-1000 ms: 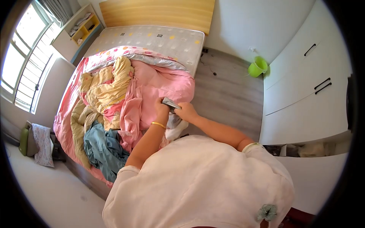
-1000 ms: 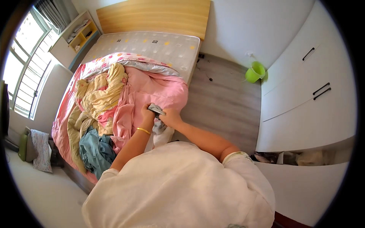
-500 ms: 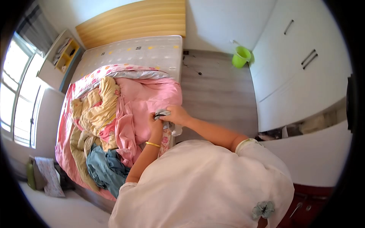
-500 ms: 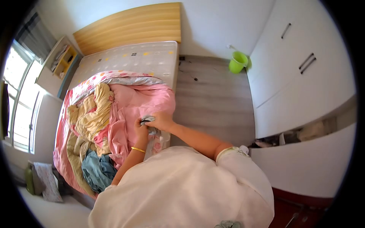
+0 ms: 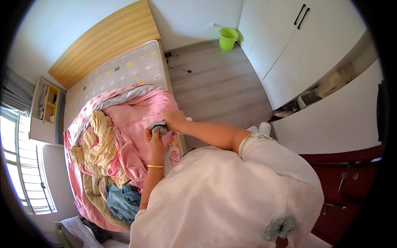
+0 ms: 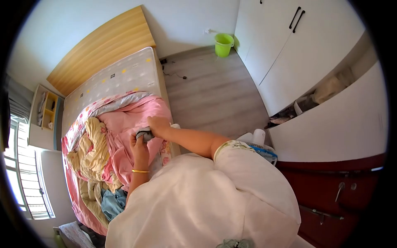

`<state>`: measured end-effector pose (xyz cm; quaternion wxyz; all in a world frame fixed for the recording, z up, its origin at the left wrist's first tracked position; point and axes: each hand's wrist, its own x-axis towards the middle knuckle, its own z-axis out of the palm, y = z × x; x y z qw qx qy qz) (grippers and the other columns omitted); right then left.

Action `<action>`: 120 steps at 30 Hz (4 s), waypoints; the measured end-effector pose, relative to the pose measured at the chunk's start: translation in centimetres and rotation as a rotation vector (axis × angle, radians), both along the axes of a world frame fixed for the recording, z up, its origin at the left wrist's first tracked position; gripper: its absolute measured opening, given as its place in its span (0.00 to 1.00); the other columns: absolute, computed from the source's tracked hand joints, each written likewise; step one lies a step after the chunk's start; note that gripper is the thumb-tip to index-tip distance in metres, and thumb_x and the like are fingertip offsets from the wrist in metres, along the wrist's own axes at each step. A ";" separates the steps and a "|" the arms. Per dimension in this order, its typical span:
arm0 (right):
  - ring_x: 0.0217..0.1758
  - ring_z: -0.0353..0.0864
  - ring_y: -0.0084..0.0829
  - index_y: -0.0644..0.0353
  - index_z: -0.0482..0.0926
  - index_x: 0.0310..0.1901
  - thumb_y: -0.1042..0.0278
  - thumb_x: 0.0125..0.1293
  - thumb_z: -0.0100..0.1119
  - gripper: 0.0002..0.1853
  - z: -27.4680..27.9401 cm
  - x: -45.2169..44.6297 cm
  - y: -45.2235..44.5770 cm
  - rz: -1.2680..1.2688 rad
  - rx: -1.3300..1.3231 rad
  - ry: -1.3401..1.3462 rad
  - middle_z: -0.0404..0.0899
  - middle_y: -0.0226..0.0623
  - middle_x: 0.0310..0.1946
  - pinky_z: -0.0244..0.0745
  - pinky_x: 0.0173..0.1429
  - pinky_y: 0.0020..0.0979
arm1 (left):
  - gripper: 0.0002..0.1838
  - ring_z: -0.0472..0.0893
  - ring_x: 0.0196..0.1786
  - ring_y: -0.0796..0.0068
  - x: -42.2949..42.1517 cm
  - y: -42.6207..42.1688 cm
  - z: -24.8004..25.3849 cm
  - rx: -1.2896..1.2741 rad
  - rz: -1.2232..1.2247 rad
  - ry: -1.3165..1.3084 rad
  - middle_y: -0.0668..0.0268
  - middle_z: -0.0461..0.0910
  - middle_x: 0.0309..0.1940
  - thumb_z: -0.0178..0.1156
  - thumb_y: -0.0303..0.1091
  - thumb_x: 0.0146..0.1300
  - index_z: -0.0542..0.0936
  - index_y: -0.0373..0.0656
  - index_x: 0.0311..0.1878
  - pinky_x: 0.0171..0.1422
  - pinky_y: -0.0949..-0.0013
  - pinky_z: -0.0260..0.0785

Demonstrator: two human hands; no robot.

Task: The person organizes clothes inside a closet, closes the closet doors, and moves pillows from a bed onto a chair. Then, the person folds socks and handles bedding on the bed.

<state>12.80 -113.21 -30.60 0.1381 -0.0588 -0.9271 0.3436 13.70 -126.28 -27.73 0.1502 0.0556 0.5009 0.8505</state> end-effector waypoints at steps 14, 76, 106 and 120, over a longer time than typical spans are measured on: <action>0.23 0.77 0.37 0.62 0.77 0.23 0.68 0.43 0.52 0.08 1.4 3.9 -1.9 0.199 -0.601 -0.244 0.76 0.43 0.18 0.71 0.31 0.35 | 0.10 0.77 0.30 0.70 -6.0 -2.7 -10.5 -0.463 0.117 -0.025 0.64 0.75 0.31 0.43 0.26 0.58 0.72 0.40 0.40 0.32 0.71 0.73; 0.29 0.75 0.29 0.62 0.75 0.27 0.75 0.51 0.48 0.06 -5.0 2.0 -7.6 0.305 -0.408 -0.317 0.77 0.38 0.24 0.68 0.34 0.29 | 0.10 0.76 0.33 0.76 4.6 -10.6 -4.8 0.117 -0.264 -0.344 0.68 0.76 0.32 0.57 0.29 0.56 0.76 0.36 0.40 0.39 0.70 0.71; 0.44 0.72 0.23 0.64 0.73 0.46 0.77 0.45 0.50 0.22 6.6 3.9 -10.8 0.836 -0.985 -1.126 0.75 0.30 0.41 0.65 0.50 0.24 | 0.10 0.71 0.30 0.84 5.6 -15.7 -1.9 0.086 0.121 -0.315 0.72 0.73 0.28 0.57 0.38 0.58 0.75 0.40 0.33 0.34 0.80 0.65; 0.37 0.72 0.21 0.66 0.73 0.42 0.74 0.44 0.48 0.19 5.2 4.3 -10.9 1.086 -0.584 -0.890 0.73 0.28 0.35 0.67 0.42 0.24 | 0.07 0.70 0.22 0.85 12.4 -12.9 0.0 -0.311 0.735 -0.085 0.71 0.74 0.24 0.61 0.28 0.52 0.75 0.39 0.32 0.26 0.80 0.64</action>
